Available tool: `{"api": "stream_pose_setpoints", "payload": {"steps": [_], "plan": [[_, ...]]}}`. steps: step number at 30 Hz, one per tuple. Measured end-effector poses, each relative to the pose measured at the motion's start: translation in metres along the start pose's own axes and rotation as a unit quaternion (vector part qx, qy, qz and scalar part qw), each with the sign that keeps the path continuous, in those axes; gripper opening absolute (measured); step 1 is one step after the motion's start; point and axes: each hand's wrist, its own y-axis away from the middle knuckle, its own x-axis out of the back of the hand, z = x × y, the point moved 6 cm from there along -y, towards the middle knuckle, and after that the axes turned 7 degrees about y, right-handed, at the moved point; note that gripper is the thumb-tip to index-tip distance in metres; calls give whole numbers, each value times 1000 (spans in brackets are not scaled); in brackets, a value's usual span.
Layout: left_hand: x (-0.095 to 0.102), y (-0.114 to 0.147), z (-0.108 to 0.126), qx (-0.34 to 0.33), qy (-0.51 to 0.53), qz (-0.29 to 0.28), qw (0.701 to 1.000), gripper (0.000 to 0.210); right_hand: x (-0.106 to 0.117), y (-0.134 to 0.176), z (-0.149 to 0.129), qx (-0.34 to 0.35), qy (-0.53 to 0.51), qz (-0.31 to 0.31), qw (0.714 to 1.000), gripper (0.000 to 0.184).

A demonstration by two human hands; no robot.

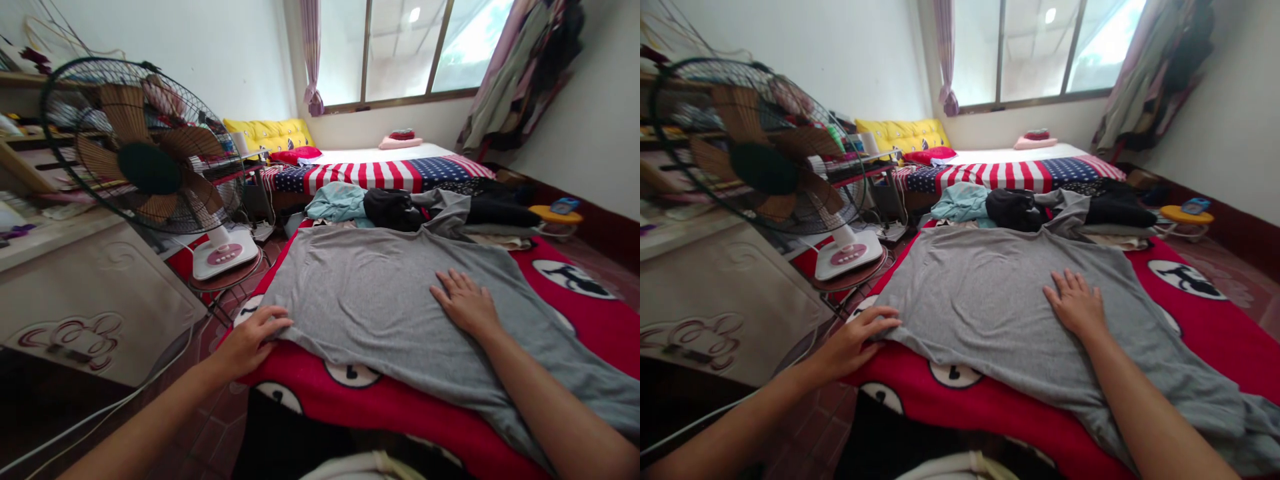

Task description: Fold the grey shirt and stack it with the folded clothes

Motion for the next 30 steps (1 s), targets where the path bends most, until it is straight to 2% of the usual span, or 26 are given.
{"api": "stream_pose_setpoints", "payload": {"steps": [2, 4, 7, 10, 13, 15, 17, 19, 21, 23, 25, 27, 30], "plan": [[4, 3, -3, -5, -8, 49, 999, 53, 1, 0, 0, 1, 1, 0, 1000, 60], [14, 3, -3, -19, -13, 82, 996, 45, 2, 1, 0, 2, 3, -2, 1000, 60], [29, 3, -1, -48, -29, 90, 994, 34, 3, 1, 0, 3, 5, -1, 1000, 60], [23, 2, -2, -47, -46, 6, 998, 37, 2, 1, 1, 5, 4, 3, 1000, 60], [14, -2, -2, -4, -61, -92, 994, 43, 1, 1, 0, 6, 4, 5, 1000, 60], [14, -10, 2, 27, -76, -134, 988, 41, 2, 1, -1, 6, 2, 6, 1000, 60], [16, -24, 7, 45, -90, -143, 985, 33, 3, 2, -2, 4, 0, 6, 1000, 59], [18, -46, 11, 43, -89, -94, 991, 28, 4, 3, -2, 0, 0, 4, 1000, 59], [13, -69, 12, 29, -84, -17, 996, 37, 5, 3, -3, -1, 1, 3, 1000, 59], [-4, -89, 7, 22, -99, 13, 995, 53, 5, 4, -3, -1, 2, 5, 1000, 58], [-28, -105, -3, 32, -124, -36, 991, 63, 5, 4, -3, -2, 2, 5, 1000, 58], [-41, -121, -12, 40, -137, -86, 986, 63, 4, 3, -3, -2, 1, 3, 1000, 58], [-34, -150, -16, 42, -140, -86, 986, 45, 3, 3, -3, -3, 0, 2, 1000, 58]]}}
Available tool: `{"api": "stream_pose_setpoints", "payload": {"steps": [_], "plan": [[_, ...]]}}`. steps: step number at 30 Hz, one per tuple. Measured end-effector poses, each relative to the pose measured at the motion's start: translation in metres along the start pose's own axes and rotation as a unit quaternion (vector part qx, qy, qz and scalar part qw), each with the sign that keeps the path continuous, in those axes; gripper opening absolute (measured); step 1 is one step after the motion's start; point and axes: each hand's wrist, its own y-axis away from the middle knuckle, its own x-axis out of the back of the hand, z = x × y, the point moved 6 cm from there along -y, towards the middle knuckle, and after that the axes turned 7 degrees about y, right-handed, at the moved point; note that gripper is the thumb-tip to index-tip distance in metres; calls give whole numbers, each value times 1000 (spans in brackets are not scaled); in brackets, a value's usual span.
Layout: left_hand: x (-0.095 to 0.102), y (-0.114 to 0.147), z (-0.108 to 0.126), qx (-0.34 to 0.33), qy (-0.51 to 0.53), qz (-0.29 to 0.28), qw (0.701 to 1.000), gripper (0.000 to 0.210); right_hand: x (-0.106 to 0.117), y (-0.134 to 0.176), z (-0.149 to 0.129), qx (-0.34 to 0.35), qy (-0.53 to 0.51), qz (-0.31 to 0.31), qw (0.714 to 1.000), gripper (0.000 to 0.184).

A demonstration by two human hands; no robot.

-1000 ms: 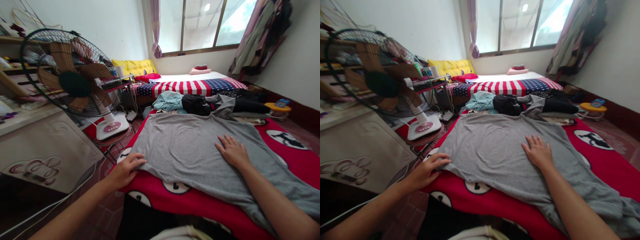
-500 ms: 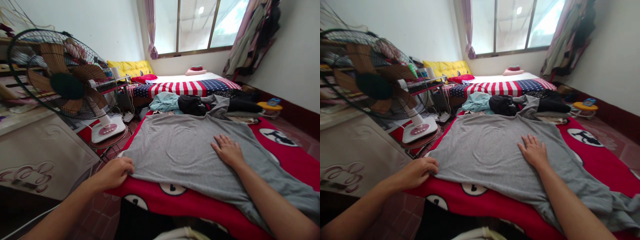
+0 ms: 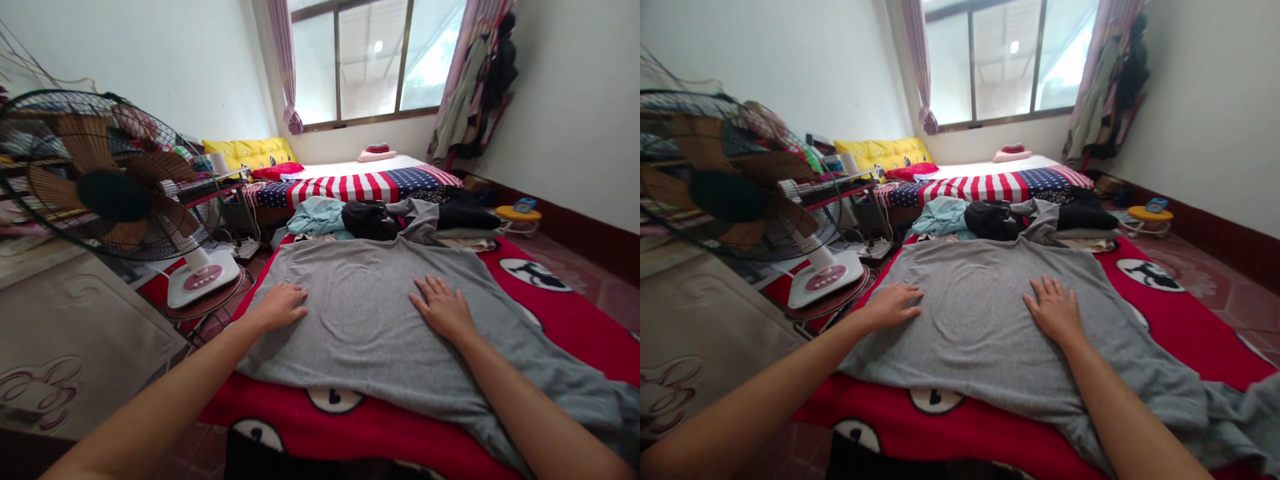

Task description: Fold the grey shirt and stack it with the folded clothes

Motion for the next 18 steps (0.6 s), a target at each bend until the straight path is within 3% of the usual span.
{"api": "stream_pose_setpoints", "payload": {"steps": [2, 6, 12, 18], "plan": [[12, -22, -5, 15, 0, 30, 999, 39, 0, 0, 0, 0, -1, 4, 1000, 58], [15, -65, -30, 84, -6, 90, 992, 62, -2, 0, 1, 4, 1, 14, 1000, 56], [-10, -105, -82, 165, -3, 86, 983, 72, -5, 0, 2, 4, 6, 21, 1000, 56], [-8, -126, -103, 220, -14, 65, 973, 72, -2, 1, 0, 5, 5, 18, 1000, 55]]}}
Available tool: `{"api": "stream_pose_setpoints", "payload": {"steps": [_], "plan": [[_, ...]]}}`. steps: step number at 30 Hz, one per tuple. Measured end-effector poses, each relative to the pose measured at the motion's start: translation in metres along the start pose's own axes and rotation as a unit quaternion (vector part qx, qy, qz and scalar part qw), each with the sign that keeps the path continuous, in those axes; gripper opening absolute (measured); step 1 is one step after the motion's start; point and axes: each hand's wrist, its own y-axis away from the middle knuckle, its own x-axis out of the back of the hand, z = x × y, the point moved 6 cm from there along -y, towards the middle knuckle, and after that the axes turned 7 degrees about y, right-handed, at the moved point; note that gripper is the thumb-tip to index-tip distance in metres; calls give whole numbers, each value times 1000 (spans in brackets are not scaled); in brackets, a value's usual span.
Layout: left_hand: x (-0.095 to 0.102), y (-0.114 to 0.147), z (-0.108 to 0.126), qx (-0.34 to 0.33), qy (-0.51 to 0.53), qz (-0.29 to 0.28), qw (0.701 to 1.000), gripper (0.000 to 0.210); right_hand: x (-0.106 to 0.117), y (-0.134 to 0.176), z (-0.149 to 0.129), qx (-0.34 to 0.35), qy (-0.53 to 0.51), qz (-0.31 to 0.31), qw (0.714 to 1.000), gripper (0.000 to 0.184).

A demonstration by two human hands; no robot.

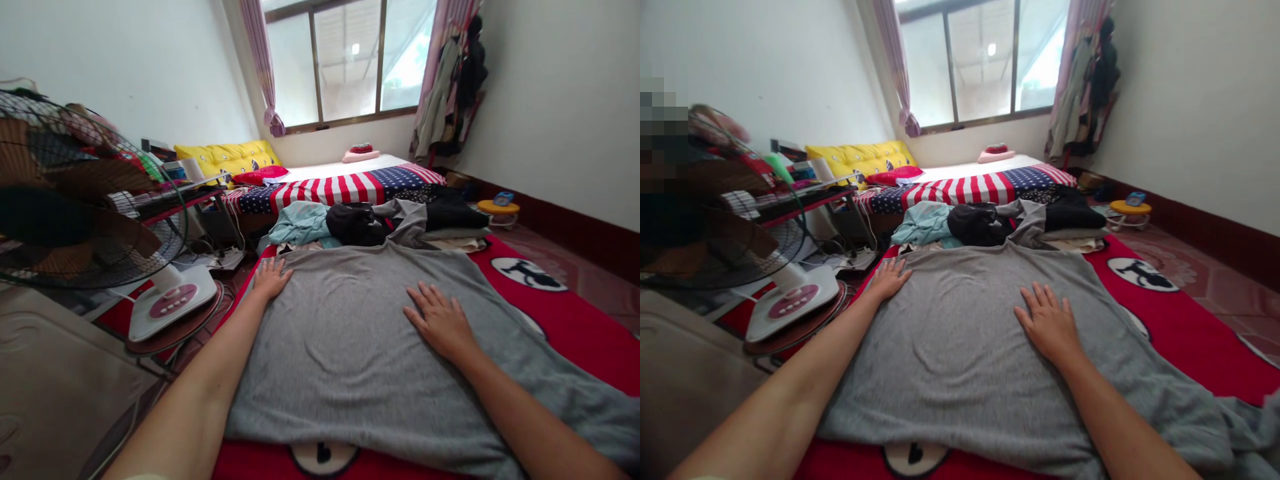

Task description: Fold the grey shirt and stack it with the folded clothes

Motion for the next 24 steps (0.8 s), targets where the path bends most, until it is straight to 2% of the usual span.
{"api": "stream_pose_setpoints", "payload": {"steps": [3, 6, 9, 11, 12, 15, 18, 20, 23, 24], "plan": [[5, 5, 14, 23, -16, 11, 1000, 69, 3, 1, -1, -2, -5, 1, 1000, 54], [6, 29, 49, 8, -26, 46, 999, 65, 6, 1, -2, -6, -12, -2, 1000, 54], [-3, 63, 100, -126, 1, 59, 990, 66, 8, 2, -2, -9, -18, -7, 1000, 53], [-14, 83, 126, -220, 32, 25, 975, 67, 9, 3, -2, -7, -21, -10, 1000, 53], [-18, 89, 132, -244, 43, 4, 969, 67, 9, 3, -2, -5, -23, -10, 1000, 53], [-23, 94, 130, -240, 48, -35, 969, 65, 9, 2, -2, -4, -33, -9, 999, 54], [-19, 100, 114, -184, 50, -39, 981, 67, 8, 2, -1, -13, -46, -15, 999, 54], [-19, 114, 107, -159, 56, -39, 985, 69, 9, 3, -1, -15, -59, -17, 998, 54], [-24, 141, 112, -262, 28, -45, 964, 63, 13, 6, -2, -12, -82, -13, 996, 54], [-25, 143, 108, -254, 21, -40, 966, 64, 15, 7, -2, -11, -90, -11, 996, 54]]}}
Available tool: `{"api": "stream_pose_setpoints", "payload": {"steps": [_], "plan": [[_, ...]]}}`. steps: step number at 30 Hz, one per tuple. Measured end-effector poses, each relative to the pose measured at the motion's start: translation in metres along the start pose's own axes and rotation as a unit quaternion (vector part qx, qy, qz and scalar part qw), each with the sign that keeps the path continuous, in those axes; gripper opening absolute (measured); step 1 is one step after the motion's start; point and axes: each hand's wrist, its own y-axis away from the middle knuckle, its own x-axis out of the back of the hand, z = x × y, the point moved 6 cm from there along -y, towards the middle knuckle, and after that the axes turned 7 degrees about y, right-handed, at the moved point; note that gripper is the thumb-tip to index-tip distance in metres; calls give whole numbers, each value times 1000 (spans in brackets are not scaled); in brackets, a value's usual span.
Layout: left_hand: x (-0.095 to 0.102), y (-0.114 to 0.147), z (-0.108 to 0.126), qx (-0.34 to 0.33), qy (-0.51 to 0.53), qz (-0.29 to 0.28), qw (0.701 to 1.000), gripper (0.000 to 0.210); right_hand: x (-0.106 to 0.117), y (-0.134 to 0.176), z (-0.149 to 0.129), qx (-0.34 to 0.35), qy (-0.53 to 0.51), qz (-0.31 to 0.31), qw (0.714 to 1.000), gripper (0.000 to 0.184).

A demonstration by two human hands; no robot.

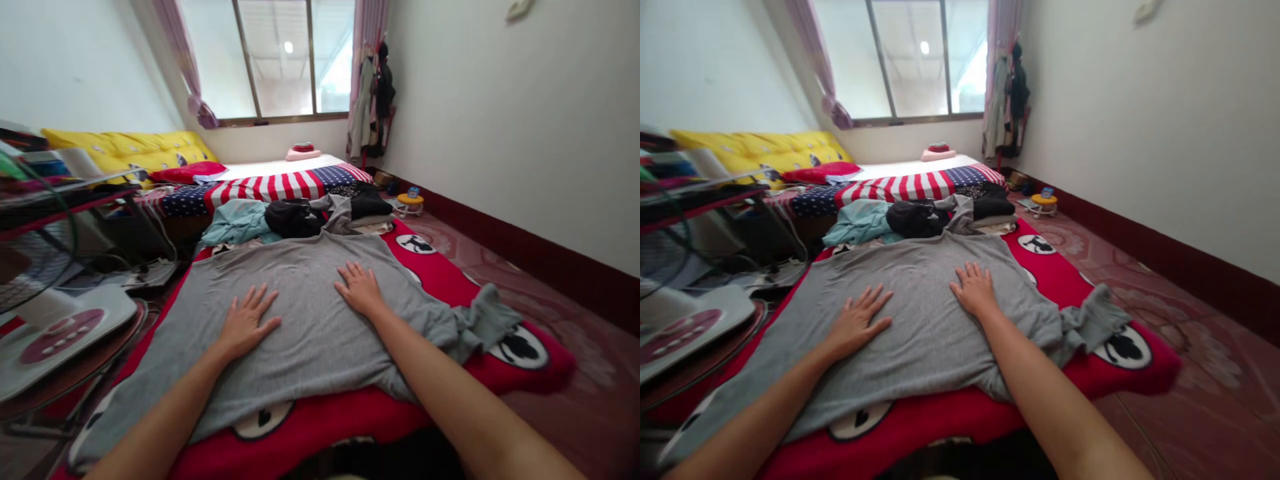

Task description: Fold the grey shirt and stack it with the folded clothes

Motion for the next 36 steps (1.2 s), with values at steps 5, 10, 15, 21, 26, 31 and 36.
{"api": "stream_pose_setpoints", "payload": {"steps": [5, 10, 15, 21, 26, 31, 36], "plan": [[-1, -6, -22, 76, -26, 43, 996, 59, 4, 2, 1, -15, -41, -2, 999, 53], [-6, -8, -33, 71, -52, 56, 995, 63, 26, 18, 8, 5, -219, -48, 975, 45], [-9, 6, -31, 62, -67, 43, 995, 66, 81, 92, 89, -113, -476, 40, 871, 36], [-11, 25, -9, 62, -62, 46, 995, 66, 103, 188, 186, -223, -283, -14, 933, 40], [-23, 57, 9, -3, -36, 52, 998, 64, 79, 202, 167, -148, -208, -31, 966, 59], [-17, 105, 19, -146, 28, 18, 989, 67, 78, 197, 157, -155, -226, 93, 957, 9], [-1, 137, 29, -190, 89, -3, 978, 68, 103, 213, 185, -282, -500, 256, 777, 20]]}}
